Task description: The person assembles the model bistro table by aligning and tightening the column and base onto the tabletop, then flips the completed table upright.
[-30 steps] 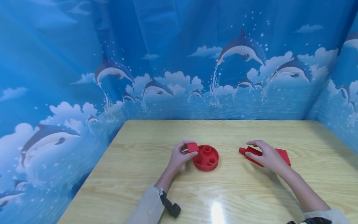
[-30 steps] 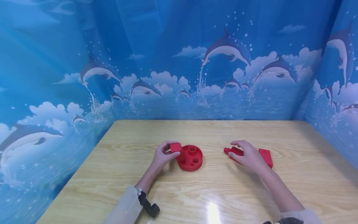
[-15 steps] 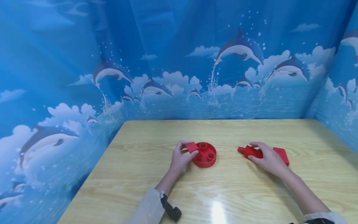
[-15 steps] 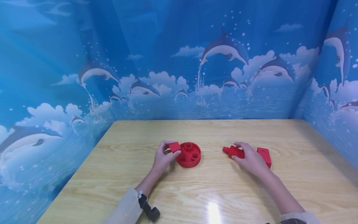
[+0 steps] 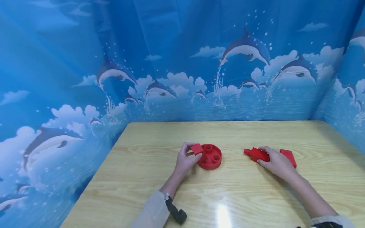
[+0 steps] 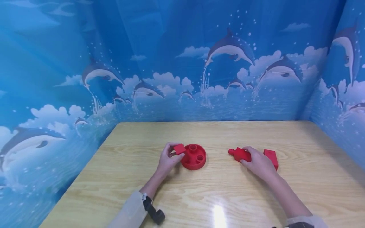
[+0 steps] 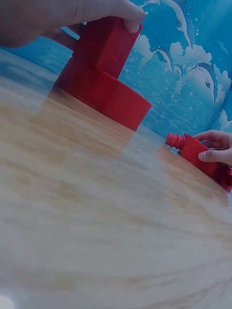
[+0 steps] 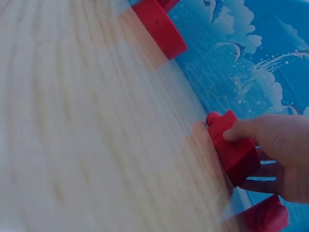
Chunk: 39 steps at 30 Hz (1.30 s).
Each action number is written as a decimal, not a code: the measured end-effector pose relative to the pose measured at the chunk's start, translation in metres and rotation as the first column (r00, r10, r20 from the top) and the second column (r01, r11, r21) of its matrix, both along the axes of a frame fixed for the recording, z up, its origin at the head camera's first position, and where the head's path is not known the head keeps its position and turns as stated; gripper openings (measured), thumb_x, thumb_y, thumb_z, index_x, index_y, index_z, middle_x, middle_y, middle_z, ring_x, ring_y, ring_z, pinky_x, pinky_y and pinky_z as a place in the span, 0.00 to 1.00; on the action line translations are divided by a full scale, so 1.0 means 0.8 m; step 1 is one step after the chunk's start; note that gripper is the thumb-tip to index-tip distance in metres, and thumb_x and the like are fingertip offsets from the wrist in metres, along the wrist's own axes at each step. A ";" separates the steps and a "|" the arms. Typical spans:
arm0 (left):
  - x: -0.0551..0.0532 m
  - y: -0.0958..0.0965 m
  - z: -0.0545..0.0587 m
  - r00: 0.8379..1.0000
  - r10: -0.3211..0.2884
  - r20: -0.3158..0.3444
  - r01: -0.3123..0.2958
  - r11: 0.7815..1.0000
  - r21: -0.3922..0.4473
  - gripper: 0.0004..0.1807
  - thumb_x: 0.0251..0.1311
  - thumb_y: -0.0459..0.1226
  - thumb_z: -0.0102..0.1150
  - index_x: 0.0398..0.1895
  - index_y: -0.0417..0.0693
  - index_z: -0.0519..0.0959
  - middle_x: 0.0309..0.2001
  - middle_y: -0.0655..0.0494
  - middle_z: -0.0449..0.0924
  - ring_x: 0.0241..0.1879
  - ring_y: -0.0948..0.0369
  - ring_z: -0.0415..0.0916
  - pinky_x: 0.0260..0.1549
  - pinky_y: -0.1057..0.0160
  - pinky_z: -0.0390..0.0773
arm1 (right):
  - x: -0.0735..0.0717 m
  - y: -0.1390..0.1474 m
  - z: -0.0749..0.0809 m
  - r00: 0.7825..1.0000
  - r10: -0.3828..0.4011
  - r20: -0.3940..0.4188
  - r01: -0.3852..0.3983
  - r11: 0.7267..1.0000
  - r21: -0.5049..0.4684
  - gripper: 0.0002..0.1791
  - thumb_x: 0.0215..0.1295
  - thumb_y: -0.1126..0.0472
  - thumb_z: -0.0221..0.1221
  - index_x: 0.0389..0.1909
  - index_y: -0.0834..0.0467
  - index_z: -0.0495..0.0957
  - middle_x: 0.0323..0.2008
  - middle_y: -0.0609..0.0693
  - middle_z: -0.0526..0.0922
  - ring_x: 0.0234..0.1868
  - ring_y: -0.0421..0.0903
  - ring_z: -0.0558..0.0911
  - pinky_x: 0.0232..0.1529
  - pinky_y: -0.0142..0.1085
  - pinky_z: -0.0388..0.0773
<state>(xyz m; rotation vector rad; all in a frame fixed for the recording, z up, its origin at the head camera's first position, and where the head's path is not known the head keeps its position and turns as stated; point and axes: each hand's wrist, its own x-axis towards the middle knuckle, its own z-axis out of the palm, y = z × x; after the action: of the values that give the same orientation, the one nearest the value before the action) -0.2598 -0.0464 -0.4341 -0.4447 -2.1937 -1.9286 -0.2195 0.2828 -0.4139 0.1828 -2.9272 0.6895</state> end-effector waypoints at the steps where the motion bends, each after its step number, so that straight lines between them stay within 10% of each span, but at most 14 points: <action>1: 0.001 0.000 0.001 1.000 0.005 0.001 -0.005 1.000 -0.002 0.24 0.50 0.32 0.66 0.51 0.42 0.69 0.48 0.56 0.74 0.49 0.57 0.70 0.47 0.59 0.73 | 0.000 0.000 0.000 1.000 0.000 0.001 0.000 1.000 0.008 0.36 0.48 0.57 0.68 0.56 0.69 0.66 0.48 0.70 0.72 0.43 0.64 0.73 0.39 0.57 0.73; 20: -0.001 0.002 -0.001 1.000 0.025 -0.012 -0.025 0.999 -0.024 0.25 0.49 0.35 0.67 0.50 0.44 0.69 0.46 0.57 0.74 0.49 0.58 0.70 0.46 0.58 0.74 | -0.002 -0.007 0.008 0.997 0.006 -0.075 -0.005 1.000 0.012 0.34 0.48 0.59 0.68 0.56 0.66 0.68 0.48 0.69 0.73 0.43 0.64 0.73 0.38 0.56 0.73; 33: 0.001 -0.004 0.000 0.999 -0.006 -0.034 0.006 1.000 -0.015 0.22 0.52 0.37 0.65 0.50 0.44 0.69 0.47 0.56 0.74 0.48 0.58 0.70 0.45 0.60 0.74 | -0.011 -0.048 0.046 0.978 0.174 -0.115 -0.167 0.984 0.066 0.33 0.46 0.62 0.70 0.56 0.62 0.71 0.49 0.62 0.75 0.45 0.59 0.74 0.37 0.50 0.77; 39: 0.022 -0.002 0.030 1.000 -0.021 -0.022 0.021 1.000 -0.008 0.21 0.53 0.32 0.63 0.50 0.39 0.69 0.48 0.50 0.73 0.48 0.54 0.70 0.47 0.56 0.73 | -0.019 -0.066 0.055 0.952 0.274 -0.140 -0.257 0.958 0.128 0.31 0.46 0.65 0.70 0.55 0.60 0.73 0.46 0.59 0.77 0.43 0.56 0.75 0.37 0.48 0.78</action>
<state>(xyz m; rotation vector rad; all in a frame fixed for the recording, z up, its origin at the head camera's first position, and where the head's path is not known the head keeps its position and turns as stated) -0.2423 -0.0479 -0.4097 -0.4900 -2.1926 -1.9165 -0.2350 0.2300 -0.3700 0.6234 -2.8157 0.5211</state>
